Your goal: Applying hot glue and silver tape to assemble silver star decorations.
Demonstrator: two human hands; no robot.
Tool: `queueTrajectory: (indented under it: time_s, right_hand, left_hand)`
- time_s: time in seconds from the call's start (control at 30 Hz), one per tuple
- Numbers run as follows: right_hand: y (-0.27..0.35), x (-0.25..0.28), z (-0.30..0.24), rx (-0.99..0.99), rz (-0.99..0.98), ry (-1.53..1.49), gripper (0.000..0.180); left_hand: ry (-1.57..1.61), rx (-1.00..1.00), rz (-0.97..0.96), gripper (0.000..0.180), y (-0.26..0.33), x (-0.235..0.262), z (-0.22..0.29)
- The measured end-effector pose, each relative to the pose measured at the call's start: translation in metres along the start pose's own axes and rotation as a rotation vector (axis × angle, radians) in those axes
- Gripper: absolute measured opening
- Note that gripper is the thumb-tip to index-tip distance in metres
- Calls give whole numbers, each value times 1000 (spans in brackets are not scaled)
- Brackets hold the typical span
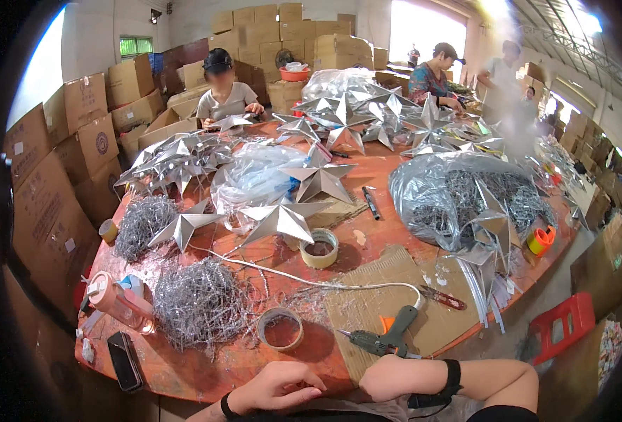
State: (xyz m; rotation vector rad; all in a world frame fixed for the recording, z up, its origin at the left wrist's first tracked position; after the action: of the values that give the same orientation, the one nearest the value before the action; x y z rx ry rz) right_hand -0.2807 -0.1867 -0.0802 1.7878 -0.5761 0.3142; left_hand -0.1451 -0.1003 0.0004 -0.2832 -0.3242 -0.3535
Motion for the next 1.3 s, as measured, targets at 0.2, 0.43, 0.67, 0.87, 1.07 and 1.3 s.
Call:
queueTrajectory:
  time_s: [0.2,0.43,0.67,0.87,1.07,1.3]
  right_hand:
    - [2,2,-4,5,7,33,29]
    - [-5,-1,-3,12,115,44,33]
    - [6,4,0,-34,-53,-95,33]
    - [15,9,-12,-149,288,-136,56]
    - [7,-1,-7,-132,296,-199,69]
    - [11,11,-9,-48,231,-177,70]
  left_hand:
    - [-26,38,-8,11,5,-5,-2]
    - [2,-58,50,9,0,-1,25]
    - [28,71,-45,11,4,-9,-4]
    - [20,-1,9,9,14,-6,-9]
    - [-5,23,-23,10,7,-9,-6]
    - [6,50,-9,12,6,-6,-6]
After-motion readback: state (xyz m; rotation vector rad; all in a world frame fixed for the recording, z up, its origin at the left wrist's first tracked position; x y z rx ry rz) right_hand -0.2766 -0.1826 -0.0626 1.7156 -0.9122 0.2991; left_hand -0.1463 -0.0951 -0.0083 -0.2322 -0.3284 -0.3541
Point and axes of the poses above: each hand's wrist, its own y-axis away from the middle knuckle, its own x-axis out of the back of the hand, z = x × y, the point moved 7 cm from there along -y, towards the middle knuckle, and after that the axes turned 12 degrees about -z, right-handed, at the moved point
